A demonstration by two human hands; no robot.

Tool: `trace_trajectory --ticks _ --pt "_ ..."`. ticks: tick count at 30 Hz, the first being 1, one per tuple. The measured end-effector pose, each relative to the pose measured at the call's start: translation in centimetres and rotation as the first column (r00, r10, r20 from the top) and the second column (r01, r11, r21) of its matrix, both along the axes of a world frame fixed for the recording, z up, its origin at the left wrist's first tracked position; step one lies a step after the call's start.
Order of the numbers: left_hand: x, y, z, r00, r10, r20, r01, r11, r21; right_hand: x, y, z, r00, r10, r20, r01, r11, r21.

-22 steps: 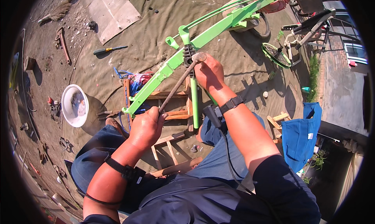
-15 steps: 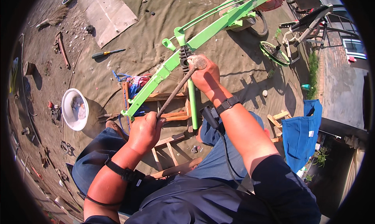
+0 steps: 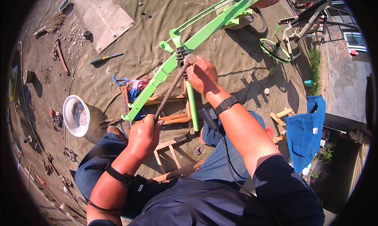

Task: The person walks barefoot across a cluttered outdoor yard and sits on a low wooden stool. They use a hammer to repeatedly strike a black gear component attached to a green bicycle frame, adjusting the part with their hands between strikes.

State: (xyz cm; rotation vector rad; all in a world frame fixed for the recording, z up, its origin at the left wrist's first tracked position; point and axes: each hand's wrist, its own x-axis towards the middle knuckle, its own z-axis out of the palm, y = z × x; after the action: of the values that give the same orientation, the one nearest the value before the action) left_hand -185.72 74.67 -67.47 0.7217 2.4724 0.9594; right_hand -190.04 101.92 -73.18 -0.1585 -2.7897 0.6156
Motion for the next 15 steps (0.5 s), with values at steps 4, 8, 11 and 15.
trace_trajectory --ticks 4,8,11,15 --pt "-0.4 0.2 1.2 0.996 -0.012 -0.091 0.029 0.981 0.193 0.0 -0.3 0.5 0.998 -0.023 -0.06 0.018 0.996 -0.084" --pt "-0.5 -0.1 -0.9 0.996 -0.011 -0.09 0.011 1.0 0.002 0.1 0.3 -0.2 1.0 0.008 -0.017 -0.007 0.998 0.057" --pt "-0.4 -0.2 0.7 0.995 -0.005 -0.101 0.018 0.992 0.125 0.3 -0.8 1.2 0.999 -0.039 -0.009 0.039 0.997 -0.062" --pt "-0.6 0.0 -0.7 0.996 -0.043 -0.081 0.046 0.999 0.029 0.2 0.2 -0.3 0.999 0.002 -0.036 -0.003 0.999 -0.044"
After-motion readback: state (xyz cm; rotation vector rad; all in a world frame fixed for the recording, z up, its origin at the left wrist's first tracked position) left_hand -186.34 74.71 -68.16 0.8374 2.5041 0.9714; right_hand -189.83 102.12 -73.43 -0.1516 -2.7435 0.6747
